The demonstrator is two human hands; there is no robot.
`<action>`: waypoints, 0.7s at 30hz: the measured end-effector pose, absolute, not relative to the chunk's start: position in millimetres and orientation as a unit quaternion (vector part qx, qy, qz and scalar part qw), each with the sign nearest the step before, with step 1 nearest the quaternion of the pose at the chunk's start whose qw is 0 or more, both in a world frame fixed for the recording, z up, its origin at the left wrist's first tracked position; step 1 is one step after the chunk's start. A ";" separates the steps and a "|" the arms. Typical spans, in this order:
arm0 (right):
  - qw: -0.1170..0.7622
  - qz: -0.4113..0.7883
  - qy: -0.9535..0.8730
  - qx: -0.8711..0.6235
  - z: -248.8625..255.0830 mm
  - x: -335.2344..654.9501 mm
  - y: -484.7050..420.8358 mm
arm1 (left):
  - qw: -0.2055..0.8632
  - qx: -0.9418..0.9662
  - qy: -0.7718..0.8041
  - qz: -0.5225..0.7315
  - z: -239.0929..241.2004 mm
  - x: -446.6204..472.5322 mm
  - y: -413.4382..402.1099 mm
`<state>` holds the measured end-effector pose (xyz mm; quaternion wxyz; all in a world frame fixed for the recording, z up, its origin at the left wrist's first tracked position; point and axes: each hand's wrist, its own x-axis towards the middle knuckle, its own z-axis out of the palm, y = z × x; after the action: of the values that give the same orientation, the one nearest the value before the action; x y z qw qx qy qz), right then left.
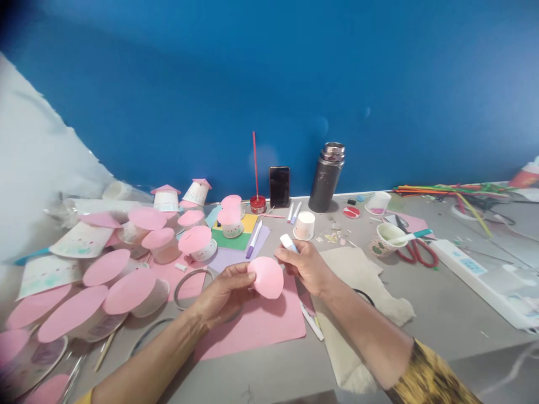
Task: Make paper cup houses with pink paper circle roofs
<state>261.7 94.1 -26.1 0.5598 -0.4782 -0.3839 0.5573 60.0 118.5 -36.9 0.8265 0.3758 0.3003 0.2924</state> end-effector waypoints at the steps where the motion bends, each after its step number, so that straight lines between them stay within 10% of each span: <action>1: 0.588 0.515 -0.383 -0.493 -25.1 268.3 96.4 | 0.825 0.381 0.302 0.289 -38.0 59.5 118.9; 8: 0.691 0.292 -0.338 -0.568 -20.9 329.6 116.7 | 0.828 0.439 0.278 0.209 -41.6 57.1 119.6; 21: 0.524 0.161 -0.467 -0.693 -23.7 363.3 156.2 | 0.652 0.683 0.311 0.109 -37.3 53.2 122.3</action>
<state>363.3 156.2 -23.7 0.5244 -0.6934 -0.4674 0.1607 53.2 122.3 -37.3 0.6516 0.6830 0.3115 0.1090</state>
